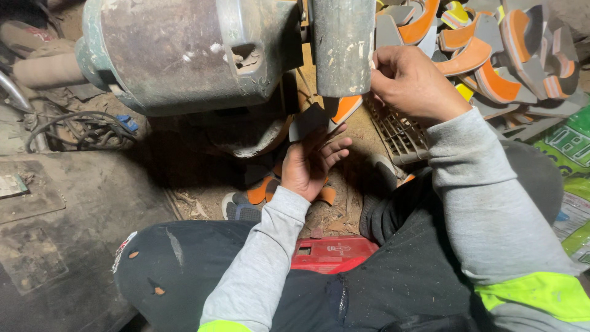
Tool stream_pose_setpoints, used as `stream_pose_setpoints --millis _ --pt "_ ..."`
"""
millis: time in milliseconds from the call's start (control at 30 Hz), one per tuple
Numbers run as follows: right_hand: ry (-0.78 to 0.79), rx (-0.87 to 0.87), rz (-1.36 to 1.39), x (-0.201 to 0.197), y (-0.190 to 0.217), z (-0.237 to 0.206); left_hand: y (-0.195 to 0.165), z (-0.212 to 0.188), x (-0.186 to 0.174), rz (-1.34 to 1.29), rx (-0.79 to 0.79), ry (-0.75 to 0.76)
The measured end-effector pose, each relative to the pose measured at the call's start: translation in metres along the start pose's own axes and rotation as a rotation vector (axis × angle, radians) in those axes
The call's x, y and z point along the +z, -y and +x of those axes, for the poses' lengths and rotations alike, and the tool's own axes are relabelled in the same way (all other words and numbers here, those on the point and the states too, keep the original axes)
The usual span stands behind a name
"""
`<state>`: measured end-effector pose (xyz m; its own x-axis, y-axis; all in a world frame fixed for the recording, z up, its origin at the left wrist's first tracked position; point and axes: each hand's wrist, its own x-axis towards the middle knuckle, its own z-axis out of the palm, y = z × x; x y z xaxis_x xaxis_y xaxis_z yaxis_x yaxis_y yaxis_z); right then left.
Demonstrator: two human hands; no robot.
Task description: The person sits on the floor and uses a bench grinder to smooth the edges of curved shoe sole pieces. They hold each piece with both hands, rotate it against the grinding wheel, and place finished pieces into a nearby crate.
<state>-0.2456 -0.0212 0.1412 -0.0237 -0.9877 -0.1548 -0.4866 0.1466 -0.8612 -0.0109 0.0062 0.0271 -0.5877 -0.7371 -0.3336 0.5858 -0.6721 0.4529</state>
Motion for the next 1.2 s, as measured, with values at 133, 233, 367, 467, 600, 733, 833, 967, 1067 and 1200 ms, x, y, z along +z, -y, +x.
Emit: stream_pose_setpoints --millis 133,233,367,467,600,733,833,967,1067,1200 --pt "-0.017 -0.036 -0.02 0.001 -0.002 0.001 -0.003 0.0 0.001 0.015 0.007 -0.007" --pt "-0.026 -0.051 -0.069 0.001 -0.003 0.001 -0.006 0.0 0.002 0.035 0.003 -0.018" --pt "-0.019 -0.004 -0.038 0.004 -0.005 0.0 -0.008 -0.001 0.001 0.046 0.004 -0.027" --pt "-0.031 0.001 -0.04 0.007 -0.005 -0.001 -0.009 -0.001 -0.002 0.059 0.01 -0.032" --pt "0.006 -0.07 0.023 0.008 -0.004 -0.002 -0.011 -0.003 -0.007 0.067 0.022 -0.024" --pt "0.042 -0.017 0.092 0.01 0.001 -0.005 -0.013 -0.004 -0.011 0.08 0.028 -0.022" --pt "0.06 0.001 0.088 0.012 0.004 -0.006 -0.016 -0.007 -0.013 0.104 0.02 -0.054" --pt "0.066 0.025 0.091 0.015 0.007 -0.009 -0.019 -0.009 -0.014 0.1 0.025 -0.055" --pt "0.077 0.057 0.07 0.017 0.008 -0.01 -0.022 -0.012 -0.016 0.142 0.028 -0.091" --pt "0.076 0.038 0.093 0.021 0.008 -0.013 -0.025 -0.014 -0.019 0.158 0.034 -0.104"
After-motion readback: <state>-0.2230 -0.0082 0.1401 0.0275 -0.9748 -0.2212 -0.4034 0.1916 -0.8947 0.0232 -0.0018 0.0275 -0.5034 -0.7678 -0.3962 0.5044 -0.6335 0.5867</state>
